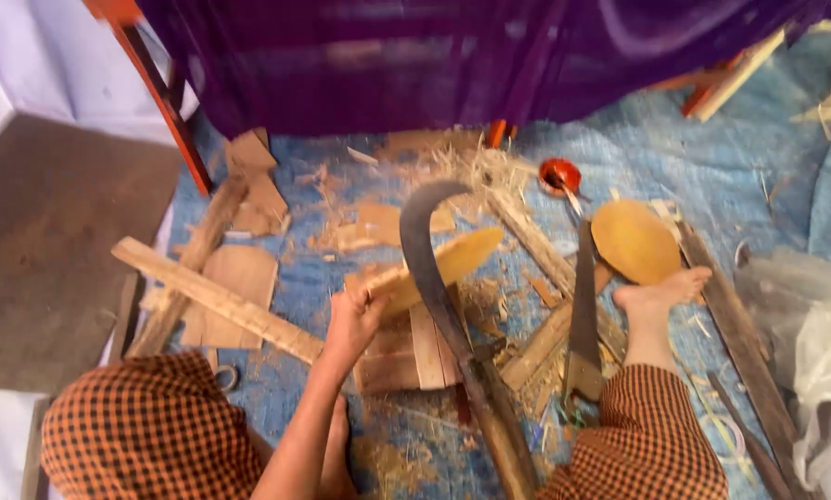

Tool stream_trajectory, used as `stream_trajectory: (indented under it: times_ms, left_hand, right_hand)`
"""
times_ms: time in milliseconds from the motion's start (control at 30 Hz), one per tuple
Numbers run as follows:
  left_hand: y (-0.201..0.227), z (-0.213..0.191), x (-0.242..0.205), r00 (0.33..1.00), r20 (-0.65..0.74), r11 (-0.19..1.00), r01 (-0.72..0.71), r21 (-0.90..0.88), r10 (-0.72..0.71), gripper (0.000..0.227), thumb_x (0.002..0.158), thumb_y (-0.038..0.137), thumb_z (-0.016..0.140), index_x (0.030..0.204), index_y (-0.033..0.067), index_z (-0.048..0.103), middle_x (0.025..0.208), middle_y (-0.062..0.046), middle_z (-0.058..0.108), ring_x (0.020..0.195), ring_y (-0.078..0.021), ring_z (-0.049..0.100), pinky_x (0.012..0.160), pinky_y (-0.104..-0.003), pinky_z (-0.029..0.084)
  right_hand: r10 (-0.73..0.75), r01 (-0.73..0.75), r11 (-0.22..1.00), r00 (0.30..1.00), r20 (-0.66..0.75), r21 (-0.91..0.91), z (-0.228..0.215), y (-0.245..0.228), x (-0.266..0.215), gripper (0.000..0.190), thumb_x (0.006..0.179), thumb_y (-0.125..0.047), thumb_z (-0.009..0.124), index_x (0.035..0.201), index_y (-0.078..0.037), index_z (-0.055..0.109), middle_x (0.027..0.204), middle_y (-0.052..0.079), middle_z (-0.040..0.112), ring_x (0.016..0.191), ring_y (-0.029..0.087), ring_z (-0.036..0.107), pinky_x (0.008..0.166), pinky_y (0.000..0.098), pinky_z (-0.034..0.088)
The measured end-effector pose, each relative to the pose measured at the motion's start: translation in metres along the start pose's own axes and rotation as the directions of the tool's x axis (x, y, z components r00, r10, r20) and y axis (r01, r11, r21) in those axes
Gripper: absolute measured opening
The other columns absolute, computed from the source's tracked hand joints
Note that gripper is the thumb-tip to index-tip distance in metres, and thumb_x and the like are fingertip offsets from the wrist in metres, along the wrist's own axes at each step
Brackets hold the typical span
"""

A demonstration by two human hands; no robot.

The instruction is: Shaping a thin piece of wood using a hand saw and a hammer-driven blade.

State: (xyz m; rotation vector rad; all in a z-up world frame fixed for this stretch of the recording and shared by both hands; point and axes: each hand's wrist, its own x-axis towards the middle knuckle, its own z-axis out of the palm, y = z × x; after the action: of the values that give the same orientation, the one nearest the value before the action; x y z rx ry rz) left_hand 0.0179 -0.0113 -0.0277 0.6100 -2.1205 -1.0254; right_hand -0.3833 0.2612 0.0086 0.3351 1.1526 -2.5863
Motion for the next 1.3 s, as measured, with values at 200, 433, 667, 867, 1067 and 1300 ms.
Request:
stream_trajectory:
  times_ms: [200,433,667,867,1067,1300]
  left_hand:
    - [0.029,-0.008,0.005,0.998,-0.064,0.999,-0.018,-0.037,0.015,0.01,0.083,0.004,0.076,0.09,-0.0036,0.075,0.051,-0.001,0.049,0.043,-0.0118,0.035,0.041,-0.029,0.032]
    - [0.044,-0.014,0.008,0.996,-0.091,0.999,-0.021,-0.039,0.017,0.016,0.081,0.009,0.083,0.075,0.0081,0.068,0.062,-0.01,0.069,0.059,-0.0267,0.068,0.056,-0.035,0.051]
    - [0.034,-0.011,0.009,0.998,-0.06,0.991,0.01,-0.134,-0.018,0.009,0.085,0.005,0.079,0.083,0.0122,0.074,0.068,-0.006,0.074,0.058,-0.0192,0.069,0.063,-0.033,0.056]
    - [0.069,-0.025,0.003,0.994,-0.049,0.995,-0.1,0.014,0.1,0.014,0.088,0.004,0.071,0.088,-0.0088,0.065,0.076,-0.034,0.069,0.078,-0.0555,0.066,0.062,-0.061,0.048]
    - [0.033,-0.015,0.007,0.995,-0.067,0.996,0.077,-0.041,-0.08,0.021,0.08,0.009,0.08,0.07,0.0012,0.063,0.058,-0.016,0.068,0.052,-0.0196,0.064,0.051,-0.037,0.048]
    - [0.051,-0.022,0.004,0.99,-0.036,0.991,0.134,-0.024,-0.135,0.008,0.081,0.011,0.081,0.076,0.0074,0.075,0.066,-0.013,0.076,0.069,-0.022,0.076,0.057,-0.037,0.056]
  right_hand:
    - [-0.151,-0.118,0.676,0.944,-0.294,-0.727,0.027,-0.005,-0.036,0.108,0.08,-0.08,0.023,0.161,-0.012,-0.003,0.168,0.014,-0.003,0.155,0.03,0.0,0.125,0.0532,0.003]
    - [-0.157,0.022,0.886,0.954,-0.256,-0.462,0.003,0.003,0.003,0.115,0.071,-0.08,0.023,0.16,-0.014,-0.006,0.168,0.012,-0.012,0.155,0.03,-0.008,0.124,0.0573,0.004]
    - [-0.174,0.097,0.954,0.949,-0.262,-0.283,-0.007,0.006,0.017,0.119,0.067,-0.081,0.02,0.159,-0.013,-0.013,0.168,0.012,-0.014,0.155,0.029,-0.01,0.124,0.0556,0.003]
    - [-0.056,0.059,0.996,0.997,-0.047,0.071,-0.003,0.003,0.0,0.091,0.084,-0.064,0.02,0.152,-0.009,0.041,0.161,0.015,0.035,0.146,0.034,0.038,0.117,0.0513,0.029]
    - [-0.985,-0.307,0.01,0.16,-0.062,-0.952,-0.051,0.08,0.124,0.022,0.097,-0.026,0.044,0.114,-0.018,0.056,0.12,-0.002,0.06,0.098,0.015,0.06,0.085,0.0326,0.044]
    - [-0.988,-0.394,-0.035,0.153,-0.029,-0.919,-0.097,0.09,0.193,0.036,0.1,-0.017,0.029,0.122,-0.018,0.058,0.127,0.005,0.06,0.098,0.025,0.061,0.078,0.0433,0.041]
